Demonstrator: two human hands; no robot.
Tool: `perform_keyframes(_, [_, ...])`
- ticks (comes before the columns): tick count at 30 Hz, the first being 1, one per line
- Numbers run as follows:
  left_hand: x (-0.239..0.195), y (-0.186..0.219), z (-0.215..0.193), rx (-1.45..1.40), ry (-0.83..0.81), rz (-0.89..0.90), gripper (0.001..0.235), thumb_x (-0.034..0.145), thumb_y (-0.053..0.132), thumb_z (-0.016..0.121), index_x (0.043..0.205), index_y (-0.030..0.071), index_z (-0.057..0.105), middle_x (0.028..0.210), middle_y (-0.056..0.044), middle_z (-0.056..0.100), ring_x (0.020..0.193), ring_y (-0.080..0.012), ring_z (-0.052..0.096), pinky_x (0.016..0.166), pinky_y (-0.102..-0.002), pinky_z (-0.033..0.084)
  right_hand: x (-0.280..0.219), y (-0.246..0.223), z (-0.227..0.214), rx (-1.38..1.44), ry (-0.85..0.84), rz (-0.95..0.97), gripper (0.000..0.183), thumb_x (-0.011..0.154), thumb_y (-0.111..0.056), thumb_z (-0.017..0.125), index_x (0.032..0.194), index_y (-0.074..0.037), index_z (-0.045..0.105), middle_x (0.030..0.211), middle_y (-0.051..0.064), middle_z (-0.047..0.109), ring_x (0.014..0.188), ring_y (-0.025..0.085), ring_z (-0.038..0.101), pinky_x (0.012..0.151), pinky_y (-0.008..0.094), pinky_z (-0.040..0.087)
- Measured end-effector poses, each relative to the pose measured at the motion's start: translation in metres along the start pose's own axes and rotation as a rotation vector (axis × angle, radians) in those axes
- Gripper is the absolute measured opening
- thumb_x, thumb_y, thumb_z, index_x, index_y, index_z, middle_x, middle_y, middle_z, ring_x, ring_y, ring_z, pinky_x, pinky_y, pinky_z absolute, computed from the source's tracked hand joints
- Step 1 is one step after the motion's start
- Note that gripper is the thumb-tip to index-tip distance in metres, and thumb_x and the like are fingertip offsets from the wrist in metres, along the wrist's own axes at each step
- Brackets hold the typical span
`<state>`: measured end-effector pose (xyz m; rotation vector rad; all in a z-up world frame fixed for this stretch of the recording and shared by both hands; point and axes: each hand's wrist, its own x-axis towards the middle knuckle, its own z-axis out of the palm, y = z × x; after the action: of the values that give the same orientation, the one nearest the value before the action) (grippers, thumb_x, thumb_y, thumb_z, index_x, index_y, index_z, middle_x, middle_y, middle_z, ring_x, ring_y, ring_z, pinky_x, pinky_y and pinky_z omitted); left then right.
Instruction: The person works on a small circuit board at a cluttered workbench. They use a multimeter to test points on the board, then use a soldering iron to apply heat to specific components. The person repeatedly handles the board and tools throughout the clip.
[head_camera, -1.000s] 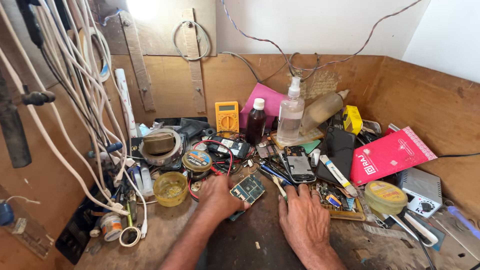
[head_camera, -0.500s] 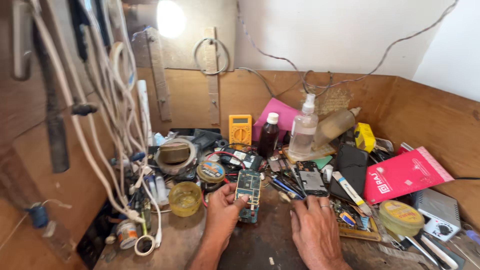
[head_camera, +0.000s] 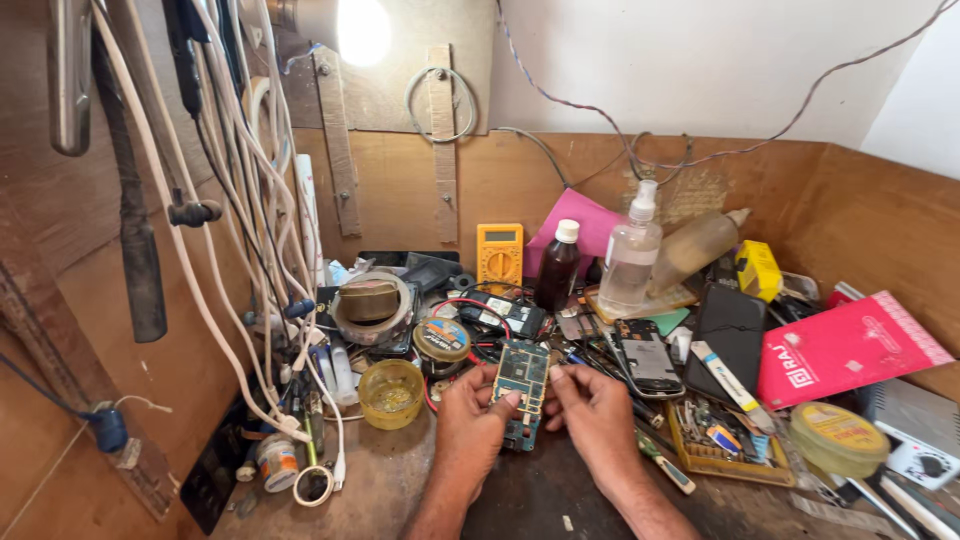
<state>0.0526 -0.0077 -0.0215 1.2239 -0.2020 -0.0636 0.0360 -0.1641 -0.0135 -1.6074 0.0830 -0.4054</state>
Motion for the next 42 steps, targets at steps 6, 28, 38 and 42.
perform_keyframes(6, [0.001, 0.003, 0.006, 0.057, 0.003, -0.018, 0.029, 0.088, -0.004, 0.065, 0.117, -0.003, 0.064, 0.088, -0.010, 0.078, 0.068, -0.0126, 0.071, 0.055, -0.029, 0.060, 0.006, 0.006, -0.009, 0.094, -0.063, 0.099, 0.027, 0.096, -0.022, 0.068, 0.092, 0.004, 0.074, 0.066, 0.007, 0.066, 0.051, 0.012, 0.058, 0.048, 0.026, 0.048])
perform_keyframes(28, [0.001, 0.007, 0.006, 0.242, 0.023, -0.016, 0.027, 0.086, -0.004, 0.067, 0.114, -0.006, 0.067, 0.083, -0.012, 0.080, 0.066, -0.0111, 0.072, 0.057, -0.027, 0.054, 0.004, 0.001, -0.005, 0.072, -0.033, 0.157, 0.020, 0.091, -0.010, 0.075, 0.094, 0.010, 0.072, 0.066, 0.010, 0.066, 0.051, 0.013, 0.060, 0.048, 0.028, 0.052])
perform_keyframes(38, [0.003, 0.002, 0.004, 0.243, 0.018, 0.015, 0.027, 0.087, -0.004, 0.066, 0.114, -0.006, 0.068, 0.085, -0.012, 0.080, 0.068, -0.0117, 0.073, 0.059, -0.027, 0.056, 0.001, -0.002, -0.012, 0.160, -0.076, 0.207, 0.021, 0.095, -0.011, 0.066, 0.099, 0.007, 0.074, 0.071, 0.007, 0.069, 0.056, 0.011, 0.064, 0.052, 0.027, 0.057])
perform_keyframes(42, [0.001, 0.002, 0.006, 0.213, 0.007, 0.039, 0.030, 0.086, -0.005, 0.066, 0.115, -0.005, 0.066, 0.085, -0.011, 0.081, 0.069, -0.0115, 0.074, 0.061, -0.026, 0.056, 0.003, 0.004, -0.007, 0.035, -0.040, 0.148, 0.022, 0.096, -0.010, 0.073, 0.098, 0.012, 0.073, 0.072, 0.013, 0.066, 0.055, 0.017, 0.061, 0.051, 0.029, 0.053])
